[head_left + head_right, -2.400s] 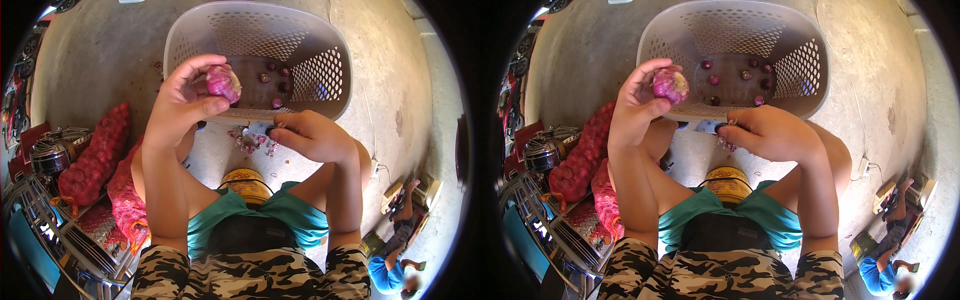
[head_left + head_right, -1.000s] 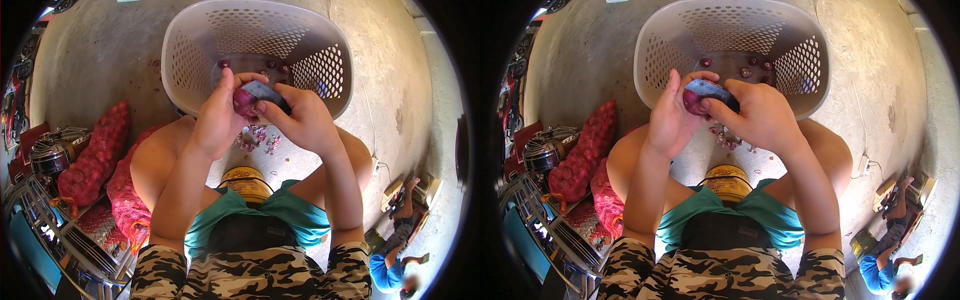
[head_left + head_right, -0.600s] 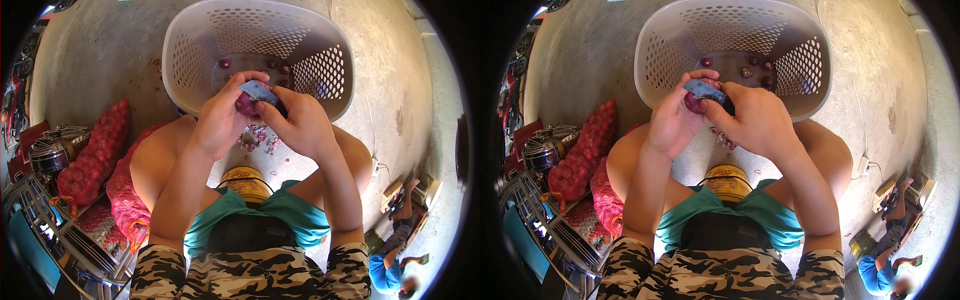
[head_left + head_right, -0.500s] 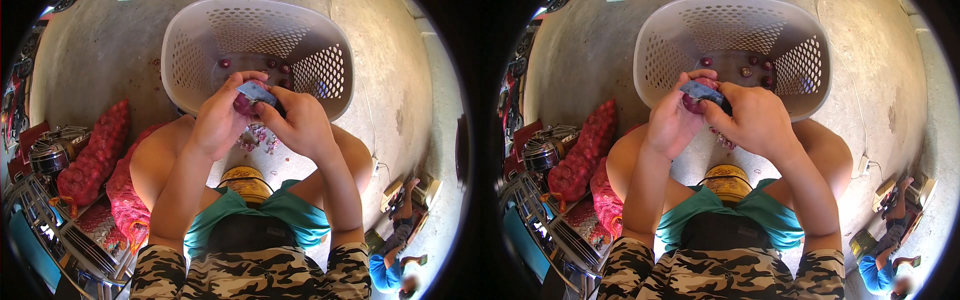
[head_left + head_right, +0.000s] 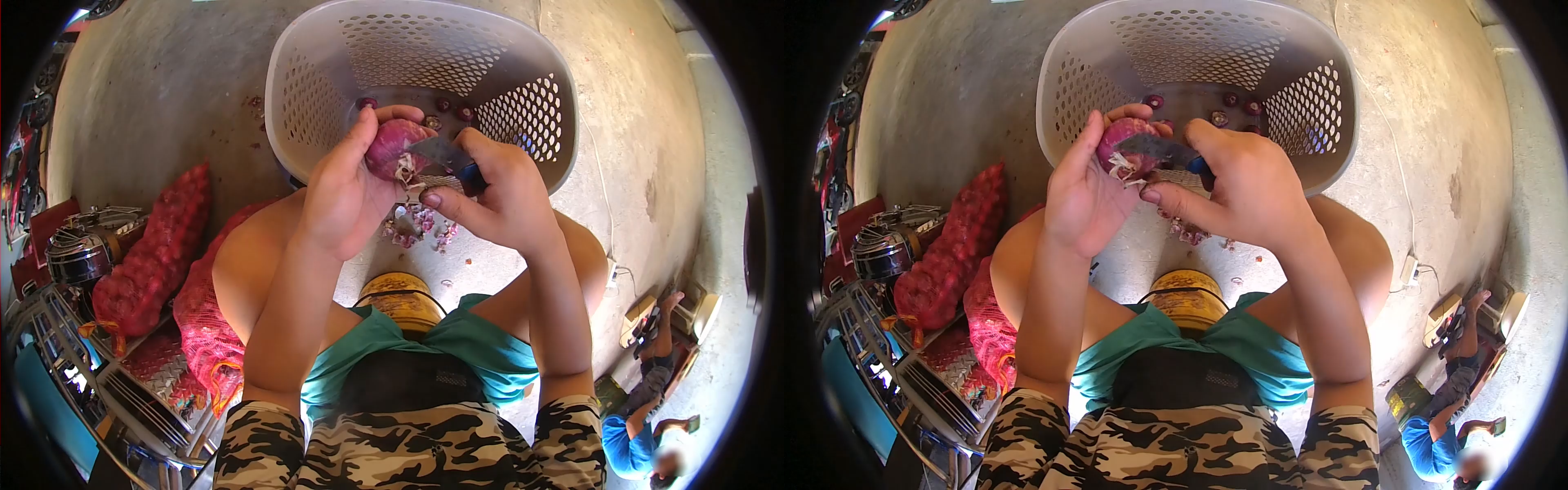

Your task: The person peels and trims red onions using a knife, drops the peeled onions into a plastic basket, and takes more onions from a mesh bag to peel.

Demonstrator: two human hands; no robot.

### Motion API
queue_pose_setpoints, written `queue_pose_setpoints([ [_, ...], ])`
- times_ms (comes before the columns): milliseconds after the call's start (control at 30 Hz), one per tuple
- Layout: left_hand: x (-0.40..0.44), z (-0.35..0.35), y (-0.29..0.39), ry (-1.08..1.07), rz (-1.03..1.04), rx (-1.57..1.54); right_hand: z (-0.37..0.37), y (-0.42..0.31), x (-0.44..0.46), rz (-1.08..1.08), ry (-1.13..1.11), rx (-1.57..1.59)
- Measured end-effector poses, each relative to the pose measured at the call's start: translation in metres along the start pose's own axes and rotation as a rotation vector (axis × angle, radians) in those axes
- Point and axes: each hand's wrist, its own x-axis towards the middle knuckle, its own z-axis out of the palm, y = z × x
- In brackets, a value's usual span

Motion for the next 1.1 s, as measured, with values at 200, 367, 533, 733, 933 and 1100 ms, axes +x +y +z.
queue_pose_setpoints([
  [200, 0.000, 0.002, -0.004, -0.028, 0.005, 0.029, 0.003, -0.001, 0.002, 0.025, -0.012, -0.066],
  [367, 0.001, -0.003, -0.009, -0.085, 0.008, -0.024, 0.003, -0.002, 0.003, 0.021, -0.028, -0.243],
  [533, 0.001, -0.004, -0.011, -0.130, 0.028, -0.056, 0.007, -0.004, 0.004, 0.005, 0.026, -0.272],
  [733, -0.003, 0.002, -0.006, -0.079, 0.029, -0.085, 0.013, -0.004, 0.006, 0.029, -0.006, -0.250],
  [933, -0.004, -0.001, -0.004, -0.038, 0.019, -0.111, 0.025, 0.000, 0.006, 0.010, 0.021, -0.263],
  [1100, -0.003, 0.000, -0.006, 0.015, 0.091, -0.097, 0.037, -0.002, 0.007, 0.051, 0.044, -0.274],
])
